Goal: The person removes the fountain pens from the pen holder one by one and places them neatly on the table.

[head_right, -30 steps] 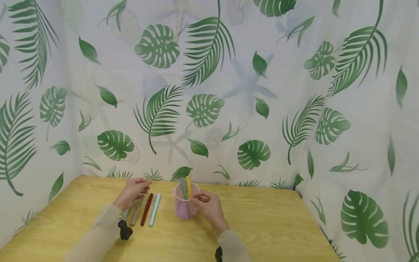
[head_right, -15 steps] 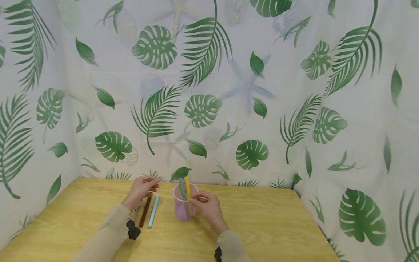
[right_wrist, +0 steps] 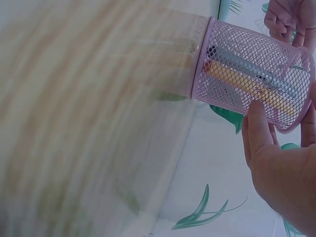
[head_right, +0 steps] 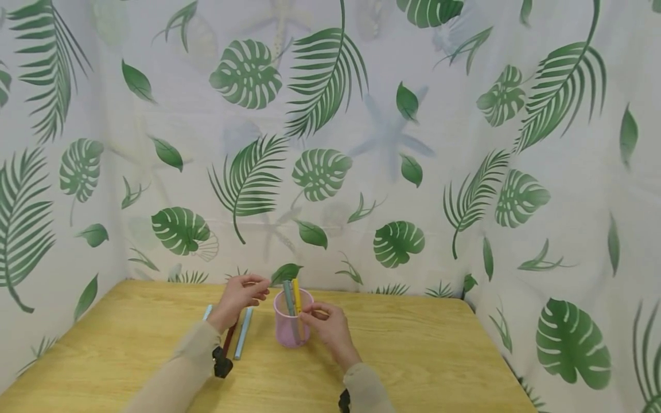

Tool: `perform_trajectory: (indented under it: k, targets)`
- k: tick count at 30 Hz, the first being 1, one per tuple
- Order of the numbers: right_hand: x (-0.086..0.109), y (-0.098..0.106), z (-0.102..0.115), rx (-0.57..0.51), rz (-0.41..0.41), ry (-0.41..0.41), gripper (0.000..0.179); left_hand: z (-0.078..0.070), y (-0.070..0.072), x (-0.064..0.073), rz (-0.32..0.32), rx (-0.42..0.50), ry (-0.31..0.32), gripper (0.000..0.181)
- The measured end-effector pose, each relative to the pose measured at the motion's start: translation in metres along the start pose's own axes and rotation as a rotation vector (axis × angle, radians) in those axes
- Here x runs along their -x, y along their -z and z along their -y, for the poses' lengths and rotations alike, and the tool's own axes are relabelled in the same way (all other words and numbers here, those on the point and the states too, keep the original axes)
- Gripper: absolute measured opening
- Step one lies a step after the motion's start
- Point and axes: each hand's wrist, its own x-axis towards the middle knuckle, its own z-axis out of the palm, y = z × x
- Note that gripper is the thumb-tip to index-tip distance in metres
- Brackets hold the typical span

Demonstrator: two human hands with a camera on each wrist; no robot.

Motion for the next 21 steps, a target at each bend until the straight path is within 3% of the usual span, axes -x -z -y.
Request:
perform_trajectory:
  k: [6, 13, 21]
  targets:
    - [0.001, 0.0, 0.002, -0.007, 0.001, -0.008, 0.027, -0.001, -0.012, -0.001, 0.014, 0.0, -0.04, 0.027]
    - [0.0, 0.0, 0.001, 0.006, 0.009, 0.004, 0.028, -0.004, -0.027, 0.0, -0.021, 0.005, -0.033, 0.03]
    - [0.0, 0.0, 0.001, -0.001, 0.015, 0.003, 0.029, -0.004, -0.039, -0.001, 0.003, -0.014, -0.036, 0.039]
